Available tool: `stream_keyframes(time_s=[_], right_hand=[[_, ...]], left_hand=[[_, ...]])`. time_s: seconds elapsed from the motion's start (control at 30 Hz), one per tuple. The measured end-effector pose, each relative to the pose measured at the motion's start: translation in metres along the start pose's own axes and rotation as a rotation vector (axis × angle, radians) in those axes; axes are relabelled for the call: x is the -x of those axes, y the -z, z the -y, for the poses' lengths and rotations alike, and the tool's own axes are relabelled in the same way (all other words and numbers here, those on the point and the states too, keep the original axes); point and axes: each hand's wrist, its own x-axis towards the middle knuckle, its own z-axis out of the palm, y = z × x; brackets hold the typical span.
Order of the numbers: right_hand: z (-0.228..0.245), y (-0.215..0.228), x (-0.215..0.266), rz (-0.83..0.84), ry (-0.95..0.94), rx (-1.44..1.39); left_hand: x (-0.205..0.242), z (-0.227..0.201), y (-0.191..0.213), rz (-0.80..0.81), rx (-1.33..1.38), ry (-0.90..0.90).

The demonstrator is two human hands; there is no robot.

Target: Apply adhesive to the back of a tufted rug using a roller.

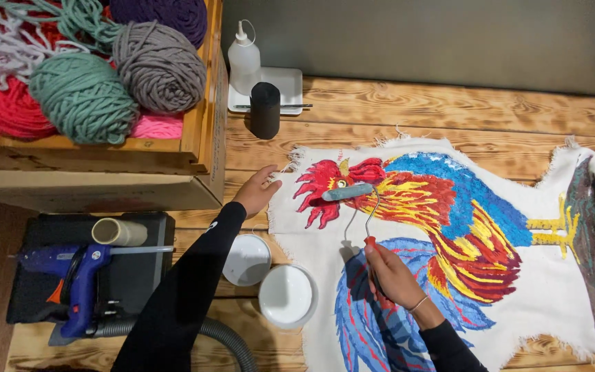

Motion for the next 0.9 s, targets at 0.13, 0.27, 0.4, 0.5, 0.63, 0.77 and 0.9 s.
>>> stream_keyframes(time_s=[0.13, 0.27, 0.4, 0.5, 0.63, 0.77, 0.9], right_hand=[[-0.020, -0.020, 0.046, -0.005, 0.170, 0.059], [-0.023, -0.038, 0.096, 0.000, 0.393, 0.302], [-0.016, -0.051, 0.132, -0.078, 0.516, 0.584], [-0.019, -0.056, 0.143, -0.141, 0.490, 0.715], [-0.028, -0.059, 0.144, -0.184, 0.516, 0.851], [-0.026, -0.063, 0.155, -0.224, 0.593, 0.862], [-0.026, -0.061, 0.155, -0.237, 0.577, 0.662]], left_hand=[[0.039, -0.004, 0.004, 0.021, 0.167, -0.140], [0.087, -0.010, 0.012, -0.073, 0.225, -0.133], [0.135, -0.029, 0.026, -0.127, 0.220, 0.012], [0.139, 0.000, 0.023, -0.193, 0.322, 0.005], [0.142, 0.010, 0.018, -0.237, 0.277, -0.021], [0.151, 0.006, 0.010, -0.253, 0.291, -0.007], [0.153, -0.007, 0.012, -0.253, 0.261, 0.046]])
